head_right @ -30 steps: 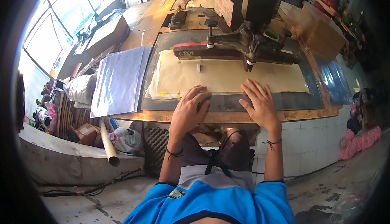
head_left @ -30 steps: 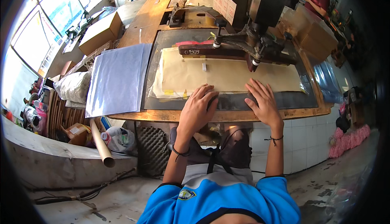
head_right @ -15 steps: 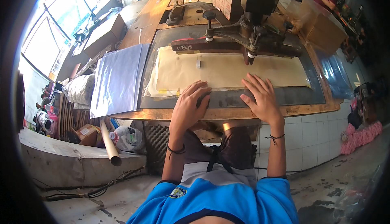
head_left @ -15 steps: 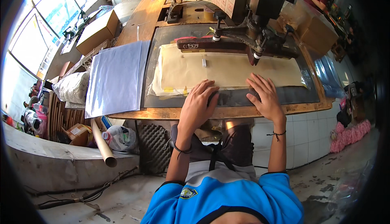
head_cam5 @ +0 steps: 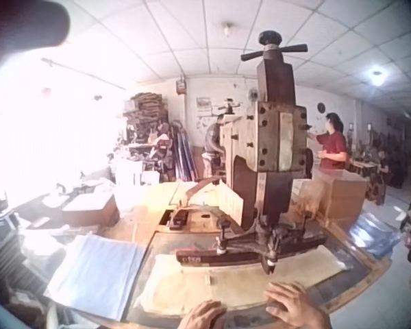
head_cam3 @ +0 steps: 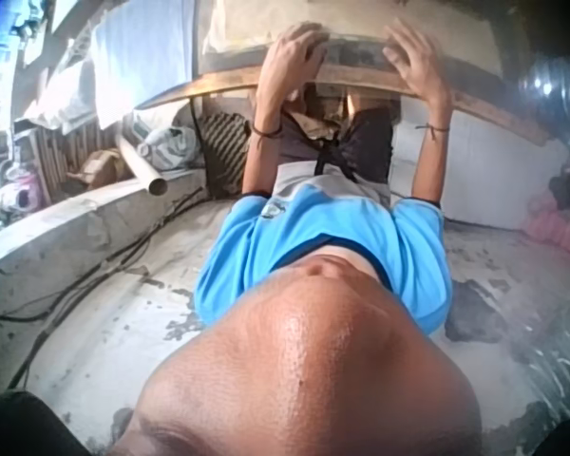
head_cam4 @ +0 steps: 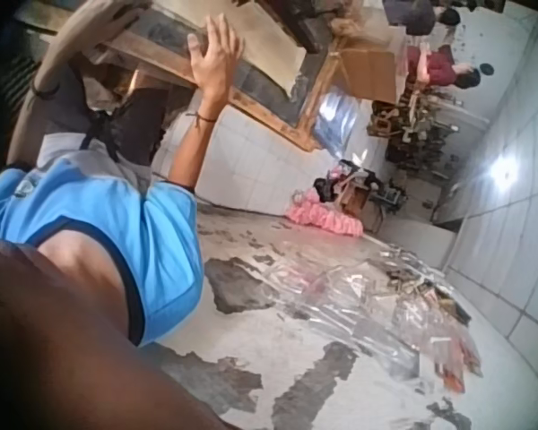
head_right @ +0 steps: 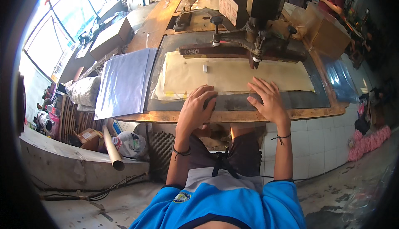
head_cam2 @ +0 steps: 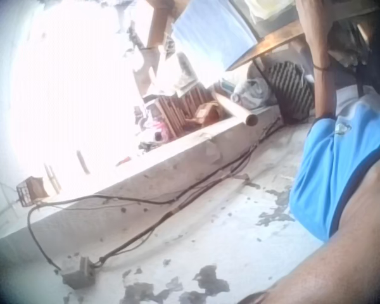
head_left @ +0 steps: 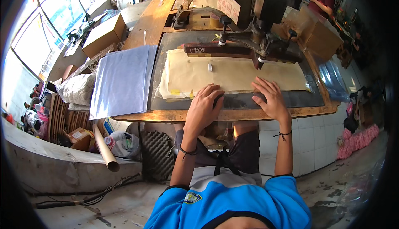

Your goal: The person positions clear plastic sheets under a heat-sealing machine, aligns the edges, and presses the sealer down multiple times to bond the material.

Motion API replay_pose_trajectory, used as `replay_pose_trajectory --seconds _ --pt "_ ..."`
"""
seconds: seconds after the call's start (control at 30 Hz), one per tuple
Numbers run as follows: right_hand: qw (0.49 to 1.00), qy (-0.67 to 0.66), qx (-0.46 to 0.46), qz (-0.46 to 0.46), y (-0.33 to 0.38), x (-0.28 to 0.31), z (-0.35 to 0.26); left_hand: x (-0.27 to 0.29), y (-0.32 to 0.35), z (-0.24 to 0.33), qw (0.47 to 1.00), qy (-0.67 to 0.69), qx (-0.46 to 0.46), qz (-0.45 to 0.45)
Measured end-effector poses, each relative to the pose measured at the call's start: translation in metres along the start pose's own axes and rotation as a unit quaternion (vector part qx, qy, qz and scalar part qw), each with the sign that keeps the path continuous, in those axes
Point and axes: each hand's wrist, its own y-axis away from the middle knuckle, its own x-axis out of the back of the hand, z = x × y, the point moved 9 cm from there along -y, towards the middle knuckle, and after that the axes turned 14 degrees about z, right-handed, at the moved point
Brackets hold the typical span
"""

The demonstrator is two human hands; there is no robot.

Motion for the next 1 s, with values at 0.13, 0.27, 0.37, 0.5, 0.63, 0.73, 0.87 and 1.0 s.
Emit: replay_pose_trajectory --seconds 0.13,0.27,0.37,0.5,0.63,0.73,0.87,1.0 --pt "1.0 -0.003 0.0 0.004 0.002 0.0 0.003 -0.001 0.001 0.001 1.0 0.007 0.0 -0.002" --pt "1.0 -0.021 0.005 0.006 -0.001 -0.002 0.004 0.001 -0.001 -0.001 1.0 0.002 -0.002 0.003" --pt "0.999 -0.034 0.009 -0.008 -0.001 0.004 0.012 0.0 -0.001 0.0 1.0 0.005 -0.01 0.007" --pt "0.999 -0.043 0.009 -0.015 -0.001 0.011 0.015 -0.001 -0.003 0.0 1.0 0.003 -0.003 0.004" --pt "0.999 -0.037 0.007 -0.028 0.003 0.014 0.013 -0.002 -0.004 -0.001 1.0 0.01 0.015 -0.003" --pt "0.999 -0.018 -0.001 -0.037 0.012 0.019 0.004 -0.001 -0.003 -0.001 1.0 -0.004 0.01 0.004" --pt "1.0 0.019 -0.002 -0.023 0.035 0.021 -0.01 0.0 -0.004 0.003 1.0 -0.011 0.015 0.0" --pt "0.998 0.03 -0.044 -0.019 0.056 0.025 -0.024 -0.002 -0.005 0.007 0.999 -0.029 0.011 -0.016"
